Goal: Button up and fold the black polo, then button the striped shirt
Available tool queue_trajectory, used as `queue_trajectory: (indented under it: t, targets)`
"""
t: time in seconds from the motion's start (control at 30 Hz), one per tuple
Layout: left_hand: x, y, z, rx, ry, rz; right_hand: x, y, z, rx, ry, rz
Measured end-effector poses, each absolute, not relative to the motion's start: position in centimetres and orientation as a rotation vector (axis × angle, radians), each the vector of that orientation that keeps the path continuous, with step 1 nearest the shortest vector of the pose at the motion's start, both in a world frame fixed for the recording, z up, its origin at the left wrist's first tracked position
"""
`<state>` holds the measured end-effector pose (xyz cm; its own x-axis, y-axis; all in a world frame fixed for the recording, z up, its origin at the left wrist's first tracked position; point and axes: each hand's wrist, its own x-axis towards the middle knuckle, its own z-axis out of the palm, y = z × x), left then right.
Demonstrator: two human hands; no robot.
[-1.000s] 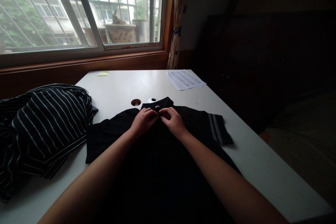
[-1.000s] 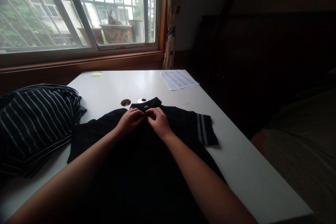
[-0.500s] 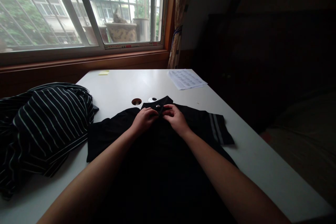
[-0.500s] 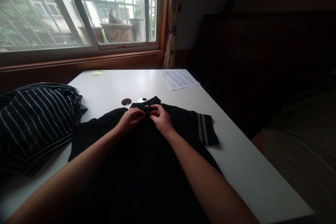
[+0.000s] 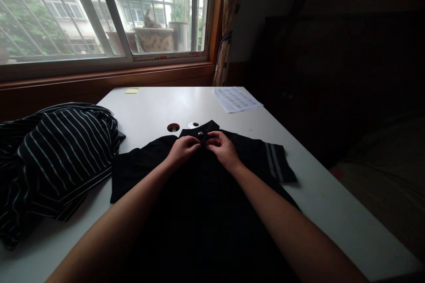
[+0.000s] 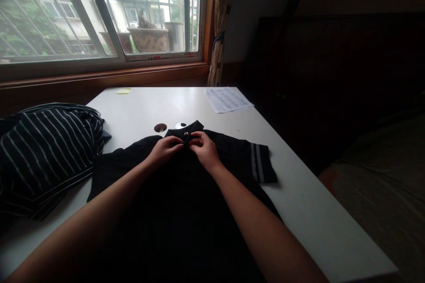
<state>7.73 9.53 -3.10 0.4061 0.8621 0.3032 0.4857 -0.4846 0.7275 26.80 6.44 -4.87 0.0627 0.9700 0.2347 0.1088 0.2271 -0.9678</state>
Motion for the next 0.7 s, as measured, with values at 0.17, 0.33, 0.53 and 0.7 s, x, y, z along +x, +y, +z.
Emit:
queue_trajectory:
  t: [0.17, 0.33, 0.53, 0.7]
  targets:
    - [7.67, 9.53, -2.84, 2.037, 1.166, 0.877, 26.75, 6.29, -4.81, -1.155, -1.351, 0.881]
    - [7.61, 9.49, -2.74, 2.025, 1.16, 0.871, 26.66, 6.04, -4.73, -1.195, -1.411, 0.766]
    - [7.65, 9.43, -2.85, 2.029, 1.155, 0.891, 26.57, 5.7, -4.45, -1.208, -1.46, 0.701]
    - [7.66, 9.5, -3.03, 2.035, 1.158, 0.901, 26.64, 6.0, -4.68, -1.172, -1.425, 0.775]
